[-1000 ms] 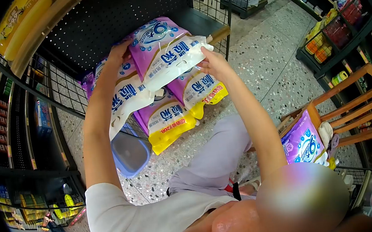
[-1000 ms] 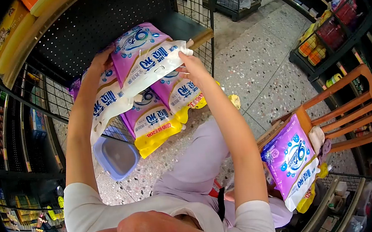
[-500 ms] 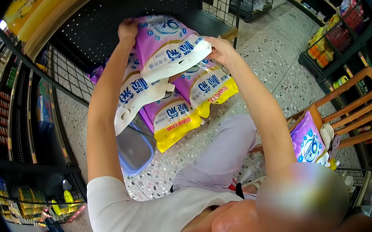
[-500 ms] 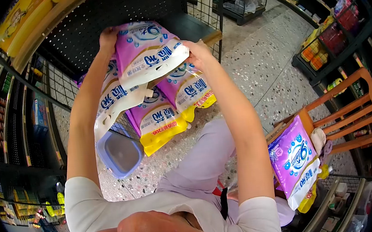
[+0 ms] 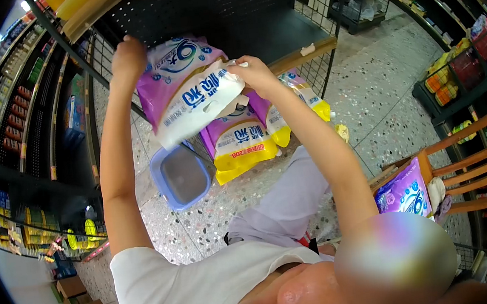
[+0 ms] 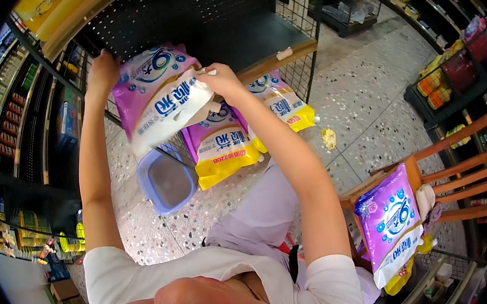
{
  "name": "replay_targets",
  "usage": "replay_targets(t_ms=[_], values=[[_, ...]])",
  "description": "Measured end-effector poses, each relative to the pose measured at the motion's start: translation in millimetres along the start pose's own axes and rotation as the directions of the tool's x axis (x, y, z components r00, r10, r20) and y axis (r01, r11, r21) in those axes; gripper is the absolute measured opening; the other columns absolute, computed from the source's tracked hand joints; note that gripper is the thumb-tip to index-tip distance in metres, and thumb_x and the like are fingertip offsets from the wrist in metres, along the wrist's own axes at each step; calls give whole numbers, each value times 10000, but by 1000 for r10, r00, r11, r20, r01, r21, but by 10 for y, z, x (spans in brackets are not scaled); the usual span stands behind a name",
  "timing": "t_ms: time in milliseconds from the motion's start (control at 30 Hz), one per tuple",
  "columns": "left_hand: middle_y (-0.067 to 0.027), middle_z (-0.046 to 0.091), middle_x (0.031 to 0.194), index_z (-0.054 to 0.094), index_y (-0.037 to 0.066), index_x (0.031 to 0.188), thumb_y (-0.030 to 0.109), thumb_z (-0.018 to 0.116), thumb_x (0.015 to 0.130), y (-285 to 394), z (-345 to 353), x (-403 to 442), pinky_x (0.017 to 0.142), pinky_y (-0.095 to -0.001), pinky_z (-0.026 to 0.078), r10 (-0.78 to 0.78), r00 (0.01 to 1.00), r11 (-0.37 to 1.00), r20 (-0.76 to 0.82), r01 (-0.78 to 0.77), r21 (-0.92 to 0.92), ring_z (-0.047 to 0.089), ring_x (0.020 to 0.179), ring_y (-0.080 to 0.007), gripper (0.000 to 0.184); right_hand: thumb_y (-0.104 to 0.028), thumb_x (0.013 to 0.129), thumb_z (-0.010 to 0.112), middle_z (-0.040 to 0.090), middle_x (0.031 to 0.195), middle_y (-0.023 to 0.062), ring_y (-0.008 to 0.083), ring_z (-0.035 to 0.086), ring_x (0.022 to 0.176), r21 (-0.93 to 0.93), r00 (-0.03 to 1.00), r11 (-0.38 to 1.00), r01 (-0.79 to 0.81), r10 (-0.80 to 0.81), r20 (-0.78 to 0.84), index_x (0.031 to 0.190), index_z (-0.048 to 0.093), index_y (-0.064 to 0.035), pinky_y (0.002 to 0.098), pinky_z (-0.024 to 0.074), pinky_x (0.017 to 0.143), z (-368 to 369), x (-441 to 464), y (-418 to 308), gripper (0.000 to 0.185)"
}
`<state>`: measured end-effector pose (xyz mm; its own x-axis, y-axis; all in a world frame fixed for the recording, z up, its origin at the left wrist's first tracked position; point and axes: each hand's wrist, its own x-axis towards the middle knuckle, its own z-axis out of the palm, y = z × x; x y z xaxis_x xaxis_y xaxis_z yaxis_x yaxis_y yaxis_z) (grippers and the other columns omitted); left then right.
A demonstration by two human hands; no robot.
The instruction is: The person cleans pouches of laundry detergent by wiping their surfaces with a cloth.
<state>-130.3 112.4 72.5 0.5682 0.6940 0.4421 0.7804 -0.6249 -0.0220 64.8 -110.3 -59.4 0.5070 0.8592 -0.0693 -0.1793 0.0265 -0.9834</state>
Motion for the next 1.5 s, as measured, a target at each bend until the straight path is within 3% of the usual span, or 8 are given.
replay_targets(t_ms=[267,500,700,967,1167,1400,1467,1500], values=[[-311,480,1367,355,53,1472,567,405,953,507,572,-376,1067,-471,395,-76,965,997,252,78,4,488,1255,-459,732,-311,839,703,700,904,150,217,665,850,-372,997,927,45,-62,-36,1085,640,55,323,515,719,-332,-279,264,446],[-315,438,1408,368,45,1473,667,344,926,294,1009,-124,1129,-428,314,18,942,926,336,111,-362,420,1324,-449,828,-374,947,594,631,995,45,135,583,933,-27,994,998,-60,63,86,1076,600,-52,318,486,770,-135,-383,143,347],[-315,447,1399,367,55,1477,658,360,915,429,785,-158,1126,-453,312,26,914,948,405,106,-300,423,1322,-449,825,-378,921,606,671,995,145,201,636,879,-188,997,980,60,-70,-44,1096,612,33,319,492,763,-151,-404,380,447],[-284,593,1235,558,4,1291,467,485,944,950,424,-565,991,-479,440,167,982,963,90,-143,-227,570,1141,-458,582,-211,902,655,680,1015,127,185,640,921,-306,941,936,175,-250,-228,1135,608,12,308,512,814,-1235,-1284,753,326],[-255,625,1200,637,-32,1179,312,621,921,2176,316,-832,968,-401,469,491,830,689,-263,-555,-465,610,1118,-390,431,-124,897,621,660,945,43,98,630,832,-87,788,975,203,-215,-576,1133,596,-14,246,484,711,-2003,-2380,481,262],[-183,674,1138,658,16,1159,269,661,898,4041,423,-1719,811,-351,509,722,664,275,-195,-533,-800,667,965,-309,364,-100,940,584,663,965,48,125,649,855,-208,469,950,232,-297,-832,1150,581,-14,244,490,718,-2502,-3929,368,227],[-94,715,1045,659,74,1211,272,661,899,4548,574,-2077,571,-283,424,786,559,122,-265,-560,-819,477,586,-91,370,-89,952,580,665,969,43,117,649,842,-305,354,922,237,-374,-857,1140,587,-24,230,482,694,-2644,-4392,524,199],[-135,701,1070,661,48,1184,272,663,891,4751,555,-2283,645,-315,464,816,524,68,-246,-509,-858,569,702,-191,368,-90,952,579,665,967,38,112,646,837,-274,302,940,204,-326,-896,1133,592,-32,229,481,689,-2689,-4628,587,190]])
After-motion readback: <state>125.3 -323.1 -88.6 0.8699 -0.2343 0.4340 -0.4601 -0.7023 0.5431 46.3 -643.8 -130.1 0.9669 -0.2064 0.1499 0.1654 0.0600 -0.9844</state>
